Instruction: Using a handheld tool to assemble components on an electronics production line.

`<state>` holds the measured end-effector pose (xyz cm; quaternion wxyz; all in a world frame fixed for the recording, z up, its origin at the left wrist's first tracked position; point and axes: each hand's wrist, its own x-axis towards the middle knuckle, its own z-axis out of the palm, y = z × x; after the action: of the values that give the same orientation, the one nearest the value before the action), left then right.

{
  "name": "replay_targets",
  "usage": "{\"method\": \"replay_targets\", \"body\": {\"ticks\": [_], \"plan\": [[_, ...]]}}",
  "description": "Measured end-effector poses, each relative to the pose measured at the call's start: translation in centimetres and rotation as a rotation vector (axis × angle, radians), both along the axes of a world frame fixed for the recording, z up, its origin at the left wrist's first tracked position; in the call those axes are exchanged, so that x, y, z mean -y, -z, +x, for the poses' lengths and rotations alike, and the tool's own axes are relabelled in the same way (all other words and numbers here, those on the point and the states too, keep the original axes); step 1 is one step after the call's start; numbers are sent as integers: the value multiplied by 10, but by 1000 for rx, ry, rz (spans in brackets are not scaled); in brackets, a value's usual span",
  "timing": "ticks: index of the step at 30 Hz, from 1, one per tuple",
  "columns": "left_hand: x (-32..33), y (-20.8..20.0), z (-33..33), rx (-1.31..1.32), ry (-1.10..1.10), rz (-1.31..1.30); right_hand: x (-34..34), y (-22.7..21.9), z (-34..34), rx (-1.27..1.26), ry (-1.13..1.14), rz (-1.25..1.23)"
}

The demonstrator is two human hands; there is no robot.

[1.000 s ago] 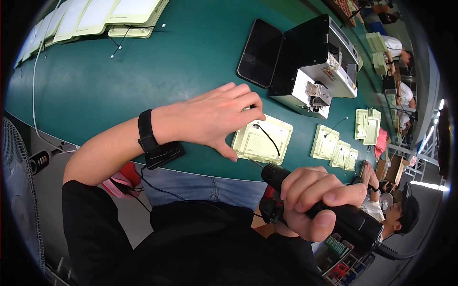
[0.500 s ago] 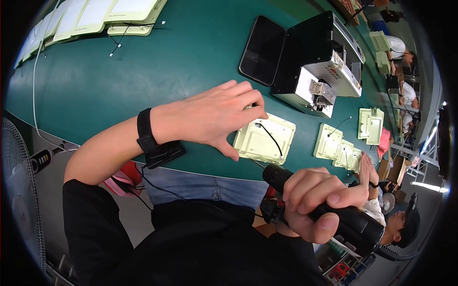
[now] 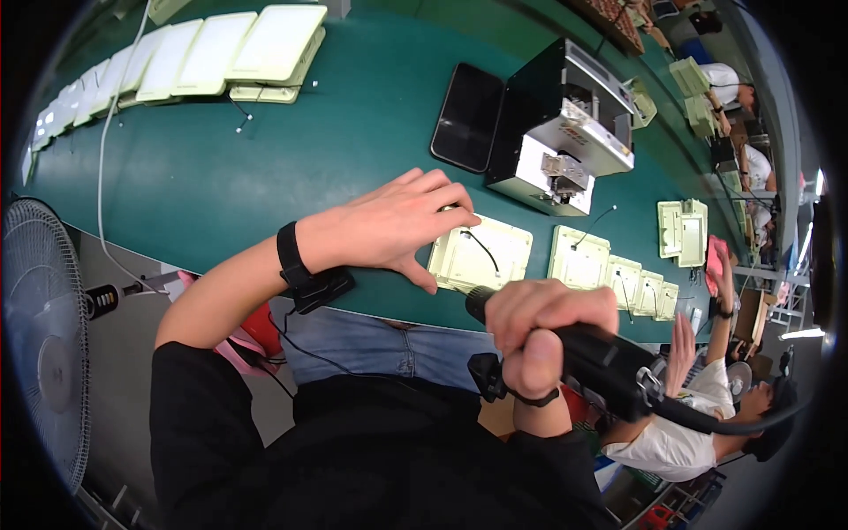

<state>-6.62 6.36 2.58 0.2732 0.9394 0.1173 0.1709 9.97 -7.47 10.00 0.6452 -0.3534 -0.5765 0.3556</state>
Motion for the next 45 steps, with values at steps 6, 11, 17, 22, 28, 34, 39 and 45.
{"method": "replay_targets", "body": {"ticks": [6, 11, 17, 22, 28, 34, 39, 45], "plan": [[58, -46, -17, -45, -124, 14, 23, -46, 49, -348, -182, 74], [122, -70, -68, -140, -631, 107, 82, -101, 122, -508, 18, 243], [161, -106, -45, -105, -1001, 362, 119, -93, 176, -399, 188, 203], [167, -121, 95, 8, -285, 60, 127, -117, 192, -313, 195, 275], [142, -34, 194, -6, -56, 371, 63, -135, 173, -214, 184, 400], [146, -56, 126, -312, -90, 430, -25, -117, 153, -155, 164, 325], [128, -32, 66, -309, -132, 306, -81, -84, 122, -80, 299, 200], [109, 21, 52, -92, -299, 440, -107, -52, 109, -135, 328, 173]]}}
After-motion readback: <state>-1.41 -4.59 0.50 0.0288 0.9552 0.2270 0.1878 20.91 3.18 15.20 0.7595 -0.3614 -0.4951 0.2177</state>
